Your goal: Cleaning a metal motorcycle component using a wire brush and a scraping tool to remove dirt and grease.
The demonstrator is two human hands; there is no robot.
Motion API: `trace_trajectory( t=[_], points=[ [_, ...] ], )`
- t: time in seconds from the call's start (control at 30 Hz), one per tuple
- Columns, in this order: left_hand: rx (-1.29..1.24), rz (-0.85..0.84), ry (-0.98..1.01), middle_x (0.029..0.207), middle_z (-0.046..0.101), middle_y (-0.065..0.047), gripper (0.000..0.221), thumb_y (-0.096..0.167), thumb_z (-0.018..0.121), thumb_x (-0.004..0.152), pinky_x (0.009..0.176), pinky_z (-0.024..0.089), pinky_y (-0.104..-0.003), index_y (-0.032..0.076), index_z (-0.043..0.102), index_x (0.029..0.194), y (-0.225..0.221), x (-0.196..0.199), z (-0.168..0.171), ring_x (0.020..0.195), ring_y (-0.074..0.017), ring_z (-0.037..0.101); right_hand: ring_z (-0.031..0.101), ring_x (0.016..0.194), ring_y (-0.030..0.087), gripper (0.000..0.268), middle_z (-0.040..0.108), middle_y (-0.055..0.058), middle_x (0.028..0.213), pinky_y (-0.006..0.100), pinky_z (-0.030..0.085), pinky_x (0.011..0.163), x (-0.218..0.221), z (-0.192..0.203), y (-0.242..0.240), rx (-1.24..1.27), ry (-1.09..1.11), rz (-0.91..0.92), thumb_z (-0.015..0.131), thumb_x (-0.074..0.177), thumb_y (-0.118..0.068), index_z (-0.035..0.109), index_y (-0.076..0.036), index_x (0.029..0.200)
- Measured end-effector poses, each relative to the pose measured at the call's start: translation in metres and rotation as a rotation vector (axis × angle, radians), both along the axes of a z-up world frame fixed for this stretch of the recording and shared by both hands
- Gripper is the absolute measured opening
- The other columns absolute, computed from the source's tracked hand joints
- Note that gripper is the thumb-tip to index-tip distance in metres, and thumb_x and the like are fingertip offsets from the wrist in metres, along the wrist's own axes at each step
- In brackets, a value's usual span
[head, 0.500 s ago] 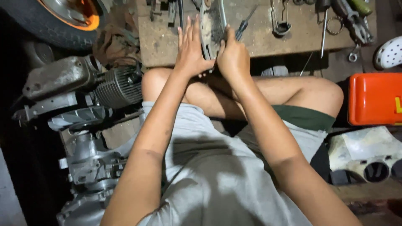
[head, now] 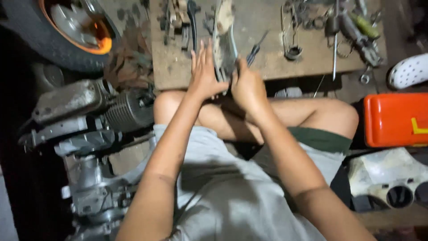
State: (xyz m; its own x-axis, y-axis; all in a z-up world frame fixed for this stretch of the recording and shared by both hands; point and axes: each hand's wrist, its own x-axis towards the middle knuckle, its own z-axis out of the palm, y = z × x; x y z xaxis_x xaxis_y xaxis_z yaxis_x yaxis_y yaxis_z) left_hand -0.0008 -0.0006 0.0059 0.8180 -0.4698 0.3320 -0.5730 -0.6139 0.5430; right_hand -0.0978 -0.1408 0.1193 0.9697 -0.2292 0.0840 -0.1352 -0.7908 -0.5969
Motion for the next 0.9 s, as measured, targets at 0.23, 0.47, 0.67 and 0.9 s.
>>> trace_trajectory(
  t=[0.23, 0.47, 0.67, 0.9],
  points=[
    [-0.009, -0.042, 0.260, 0.161, 0.030, -0.033, 0.128, 0.026, 0.089, 0.071, 0.126, -0.010, -0.055, 0.002, 0.004, 0.164, 0.004, -0.007, 0.036, 0.157, -0.0452, 0.006, 0.074, 0.086, 0.049, 0.042, 0.073, 0.033, 0.093, 0.059, 0.060, 0.072, 0.022, 0.006, 0.000, -0.140, 0.172, 0.014, 0.049, 0.101, -0.014, 0.048, 0.001, 0.141],
    [0.016, -0.033, 0.279, 0.158, 0.034, -0.033, 0.126, 0.027, 0.086, 0.070, 0.126, -0.008, -0.055, 0.000, 0.006, 0.163, 0.002, -0.013, 0.048, 0.157, -0.0448, 0.007, 0.073, 0.091, 0.050, 0.059, 0.071, 0.036, 0.096, 0.061, 0.060, 0.074, 0.022, 0.014, -0.003, -0.165, 0.312, 0.063, 0.061, 0.094, -0.018, 0.045, 0.005, 0.147],
    [0.012, -0.040, 0.284, 0.157, 0.035, -0.032, 0.125, 0.028, 0.085, 0.070, 0.126, -0.008, -0.054, 0.001, 0.007, 0.164, 0.003, -0.017, 0.053, 0.158, -0.0436, 0.008, 0.074, 0.091, 0.050, 0.059, 0.072, 0.036, 0.098, 0.060, 0.060, 0.074, 0.009, 0.019, 0.001, -0.177, 0.338, 0.079, 0.061, 0.093, -0.018, 0.047, 0.004, 0.146],
    [0.012, -0.050, 0.301, 0.160, 0.030, -0.033, 0.123, 0.023, 0.082, 0.071, 0.126, -0.008, -0.054, 0.002, 0.004, 0.164, 0.005, -0.014, 0.049, 0.158, -0.0443, 0.005, 0.074, 0.089, 0.051, 0.045, 0.071, 0.037, 0.095, 0.058, 0.061, 0.072, 0.011, 0.022, 0.002, -0.101, 0.227, 0.031, 0.052, 0.100, -0.012, 0.052, 0.004, 0.141]
  ],
)
